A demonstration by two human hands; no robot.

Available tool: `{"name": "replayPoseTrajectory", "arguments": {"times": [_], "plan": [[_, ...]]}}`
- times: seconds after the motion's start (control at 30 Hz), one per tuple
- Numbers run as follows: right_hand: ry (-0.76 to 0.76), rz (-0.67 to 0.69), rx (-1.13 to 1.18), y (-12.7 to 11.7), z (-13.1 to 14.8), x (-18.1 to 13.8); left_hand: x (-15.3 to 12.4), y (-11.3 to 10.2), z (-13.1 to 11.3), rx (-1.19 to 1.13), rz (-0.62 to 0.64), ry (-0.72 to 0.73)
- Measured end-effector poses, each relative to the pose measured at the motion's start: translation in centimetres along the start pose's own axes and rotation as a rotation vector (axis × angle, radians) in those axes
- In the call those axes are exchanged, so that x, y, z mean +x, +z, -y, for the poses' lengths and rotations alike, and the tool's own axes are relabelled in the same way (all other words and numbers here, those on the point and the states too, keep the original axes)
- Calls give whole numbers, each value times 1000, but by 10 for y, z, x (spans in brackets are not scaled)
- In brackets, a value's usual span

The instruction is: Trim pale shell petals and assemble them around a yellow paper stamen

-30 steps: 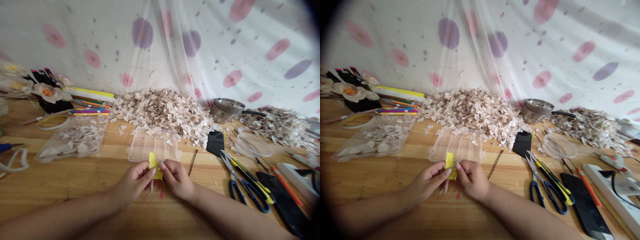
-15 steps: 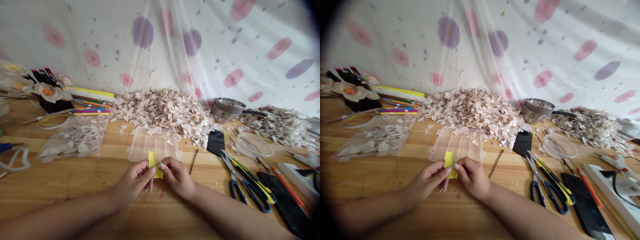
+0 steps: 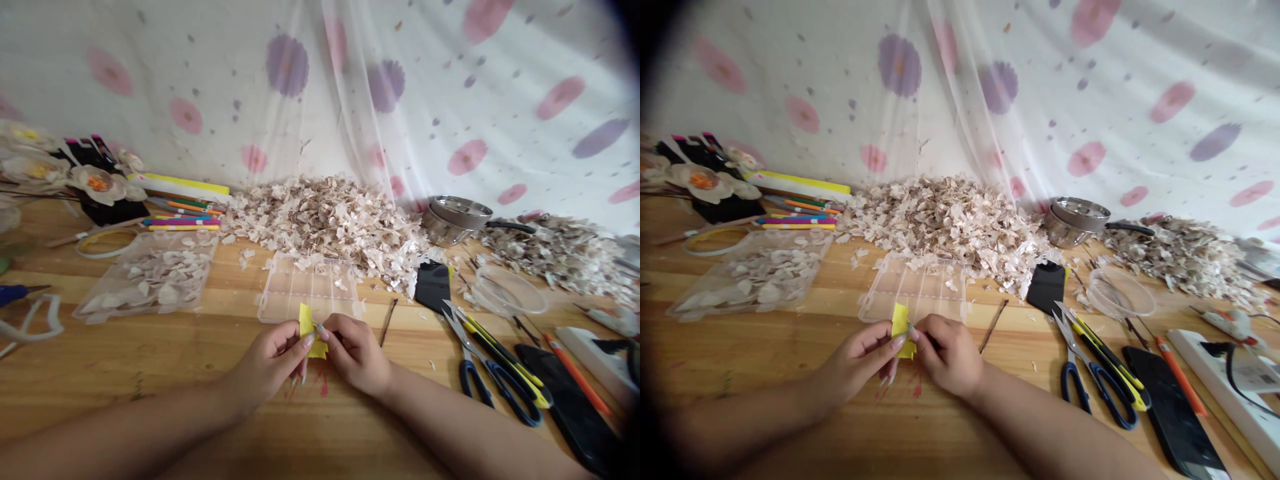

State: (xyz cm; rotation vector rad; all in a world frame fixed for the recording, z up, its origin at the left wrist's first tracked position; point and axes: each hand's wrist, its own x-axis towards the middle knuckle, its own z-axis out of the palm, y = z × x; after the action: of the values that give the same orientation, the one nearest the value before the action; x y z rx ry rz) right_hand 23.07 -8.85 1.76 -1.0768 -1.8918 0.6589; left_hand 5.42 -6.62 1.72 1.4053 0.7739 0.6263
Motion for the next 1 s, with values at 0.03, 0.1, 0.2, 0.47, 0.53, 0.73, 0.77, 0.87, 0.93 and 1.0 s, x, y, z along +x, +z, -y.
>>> {"name": "replayPoseTrajectory", "arguments": {"times": [0.03,0.1,0.2,0.47,0.53,0.73,0.77,0.87,0.93,1.0], "plan": [[3,6,-5,0,-1,0,0,0,0,4,1,1],[19,19,-19,0,-2,0,-1,0,-1,14,-3,5],[32,40,-25,0,-4,-1,-1,0,1,21,0,16],[6,47,70,0,-4,-1,1,-1,3,-11,-8,27],[43,20,96,0,-4,-2,1,-1,2,-15,-7,23],[40,-37,56,2,-3,-4,0,0,0,3,-3,7],[47,-37,63,2,-3,-3,0,0,0,5,-5,7],[78,-33,108,1,-3,-2,0,0,1,11,-16,6],[112,-29,144,1,-4,0,1,0,2,9,-28,10],[149,-19,185,1,-4,0,1,-1,2,4,-43,15]]}}
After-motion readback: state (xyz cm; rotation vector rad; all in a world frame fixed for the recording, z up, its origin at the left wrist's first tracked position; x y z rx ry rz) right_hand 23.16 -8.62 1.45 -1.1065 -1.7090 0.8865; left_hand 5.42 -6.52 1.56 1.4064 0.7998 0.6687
